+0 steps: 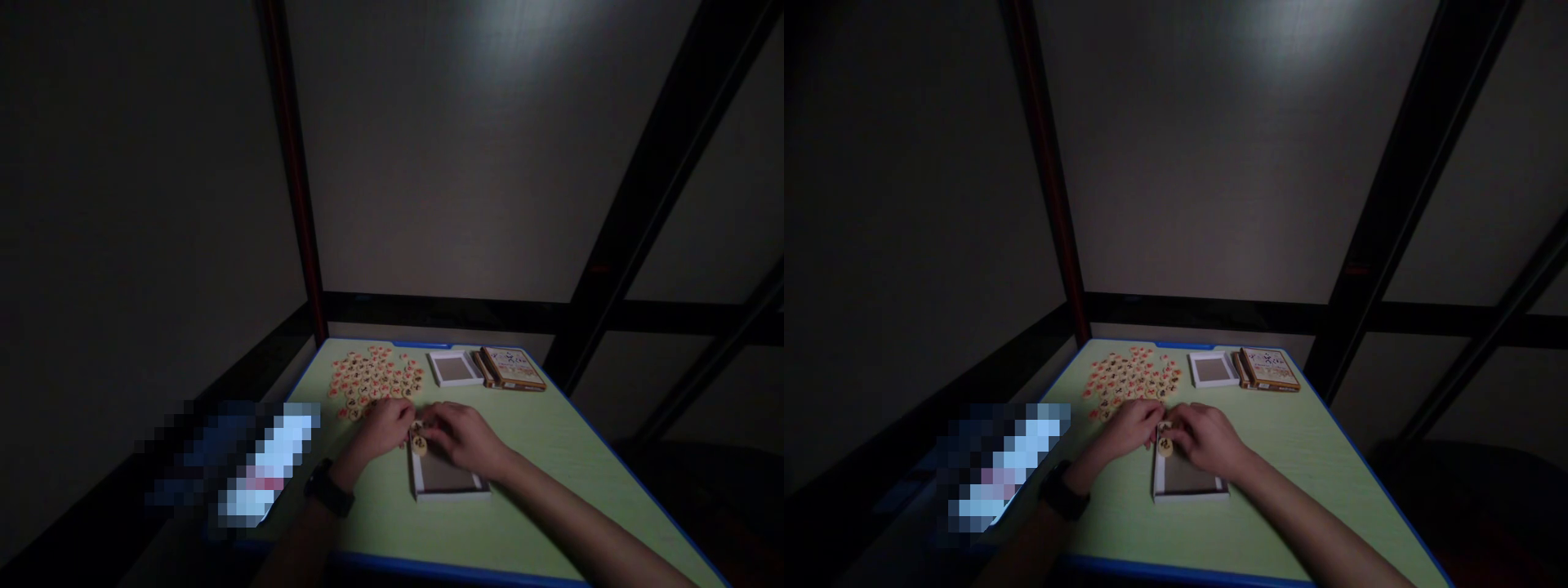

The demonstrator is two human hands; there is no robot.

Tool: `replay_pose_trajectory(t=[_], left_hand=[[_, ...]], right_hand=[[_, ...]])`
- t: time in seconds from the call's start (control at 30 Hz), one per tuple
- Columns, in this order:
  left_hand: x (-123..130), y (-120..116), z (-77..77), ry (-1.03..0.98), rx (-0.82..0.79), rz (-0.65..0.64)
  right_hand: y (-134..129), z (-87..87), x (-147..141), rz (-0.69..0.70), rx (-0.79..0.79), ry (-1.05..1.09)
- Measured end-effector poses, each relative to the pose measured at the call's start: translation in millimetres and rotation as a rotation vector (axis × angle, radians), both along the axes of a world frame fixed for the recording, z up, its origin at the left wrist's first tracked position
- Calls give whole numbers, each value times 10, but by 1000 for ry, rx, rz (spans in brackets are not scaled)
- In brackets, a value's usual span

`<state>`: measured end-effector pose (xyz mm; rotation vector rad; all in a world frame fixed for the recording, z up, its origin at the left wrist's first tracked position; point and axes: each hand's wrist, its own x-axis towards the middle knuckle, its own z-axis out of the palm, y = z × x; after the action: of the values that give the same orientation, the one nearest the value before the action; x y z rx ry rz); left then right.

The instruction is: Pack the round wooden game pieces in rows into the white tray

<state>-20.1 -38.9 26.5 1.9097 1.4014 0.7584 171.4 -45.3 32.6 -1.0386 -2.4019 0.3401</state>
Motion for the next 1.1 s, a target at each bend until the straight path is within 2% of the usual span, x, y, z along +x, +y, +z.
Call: replay_pose_trajectory(t=[0.1, 0.2, 0.3, 0.4, 0.47, 0.57, 0.73, 0.97, 1.1], left_hand=[[-1, 7, -19, -23, -30, -12], [-10, 28, -37, -37, -33, -8], [-34, 61, -38, 46, 97, 82], [-66, 79, -38, 246, 288, 192], [-85, 74, -51, 365, 391, 217], [-95, 53, -88, 457, 489, 174], [-81, 46, -127, 501, 494, 135], [-102, 48, -48, 605, 437, 351], [-109, 34, -10, 640, 411, 370]], right_hand=[[270, 119, -21, -133, -21, -115], [593, 198, -139, -164, -41, -279], [829, 213, -297, -190, -65, -414], [941, 181, -399, -198, -74, -461], [970, 153, -416, -193, -75, -484], [991, 130, -392, -184, -69, -512], [996, 179, -358, -150, -37, -525], [800, 281, -487, -29, 3, -491], [728, 292, -596, -7, 6, -556]])
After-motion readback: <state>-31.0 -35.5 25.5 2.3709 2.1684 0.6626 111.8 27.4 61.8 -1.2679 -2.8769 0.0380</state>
